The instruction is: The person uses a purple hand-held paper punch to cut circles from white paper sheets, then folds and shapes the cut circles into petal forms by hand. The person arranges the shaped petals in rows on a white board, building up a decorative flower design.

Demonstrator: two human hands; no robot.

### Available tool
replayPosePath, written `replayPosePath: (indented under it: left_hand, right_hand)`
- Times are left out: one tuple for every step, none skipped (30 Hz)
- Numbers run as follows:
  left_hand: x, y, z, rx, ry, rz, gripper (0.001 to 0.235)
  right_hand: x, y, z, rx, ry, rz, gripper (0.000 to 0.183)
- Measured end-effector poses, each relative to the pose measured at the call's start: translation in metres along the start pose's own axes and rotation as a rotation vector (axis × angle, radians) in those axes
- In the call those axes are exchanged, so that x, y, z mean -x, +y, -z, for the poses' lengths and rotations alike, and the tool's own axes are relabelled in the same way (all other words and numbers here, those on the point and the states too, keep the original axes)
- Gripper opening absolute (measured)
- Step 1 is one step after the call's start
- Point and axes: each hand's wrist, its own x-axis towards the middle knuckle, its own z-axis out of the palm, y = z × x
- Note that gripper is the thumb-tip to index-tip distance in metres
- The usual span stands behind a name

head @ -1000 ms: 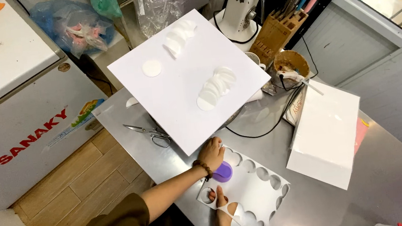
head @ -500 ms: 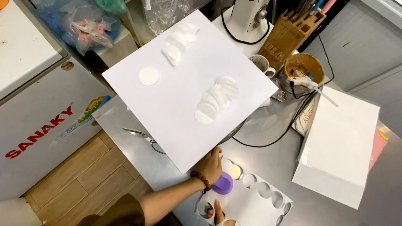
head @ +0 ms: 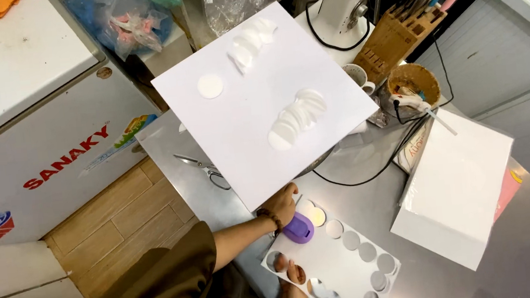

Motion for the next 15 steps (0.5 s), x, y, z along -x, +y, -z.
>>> replayPosePath:
  left_hand:
    - [0.0, 0.002, 0.003, 0.0, 0.002, 0.008, 0.022]
    - [0.0, 0.004, 0.005, 0.001, 0.004, 0.016, 0.022]
    - [0.002, 0.0, 0.001, 0.003, 0.0, 0.018, 0.022]
    - [0.003, -0.003, -0.004, -0.016, 0.01, 0.014, 0.022]
    - [0.001, -0.005, -0.008, -0.037, 0.022, 0.006, 0.021]
    - [0.003, -0.002, -0.008, -0.036, 0.02, 0.006, 0.021]
    - [0.002, 0.0, -0.006, -0.061, 0.028, -0.004, 0.022]
    - [0.001, 0.003, -0.005, -0.086, 0.036, -0.015, 0.023]
    - [0.003, 0.008, -0.002, -0.086, 0.038, -0.014, 0.023]
    - [0.004, 0.012, 0.001, -0.101, 0.015, 0.006, 0.024]
    - [0.005, 0.016, 0.004, -0.115, -0.007, 0.025, 0.025]
    - [0.003, 0.017, 0.005, -0.116, -0.005, 0.024, 0.025]
    - [0.004, 0.019, 0.006, -0.127, -0.045, 0.064, 0.026]
    - [0.003, 0.02, 0.007, -0.138, -0.084, 0.104, 0.027]
    - [0.003, 0.021, 0.009, -0.139, -0.088, 0.1, 0.027]
  right_hand:
    - [-0.007, -0.01, -0.025, -0.012, 0.003, -0.003, 0.015]
    - [-0.013, -0.021, -0.05, -0.023, 0.007, -0.006, 0.014]
    - [-0.017, -0.023, -0.057, -0.035, 0.011, -0.009, 0.013]
    - [-0.021, -0.025, -0.066, -0.047, 0.016, -0.012, 0.013]
    - [-0.026, -0.027, -0.078, -0.062, 0.019, -0.013, 0.012]
    - [-0.025, -0.027, -0.078, -0.061, 0.021, -0.013, 0.012]
    - [-0.026, -0.027, -0.08, -0.056, 0.029, 0.018, 0.011]
    - [-0.026, -0.027, -0.082, -0.051, 0.036, 0.049, 0.011]
    - [-0.026, -0.025, -0.081, -0.051, 0.035, 0.049, 0.011]
    - [-0.025, -0.024, -0.081, -0.059, 0.045, 0.062, 0.011]
    - [-0.026, -0.023, -0.082, -0.068, 0.056, 0.075, 0.01]
    - [-0.032, -0.015, -0.076, -0.069, 0.055, 0.076, 0.01]
    - [-0.037, -0.007, -0.07, -0.08, 0.039, 0.092, 0.011]
    - [-0.042, 0.0, -0.063, -0.091, 0.023, 0.109, 0.012]
    - [-0.038, -0.003, -0.066, -0.095, 0.027, 0.111, 0.012]
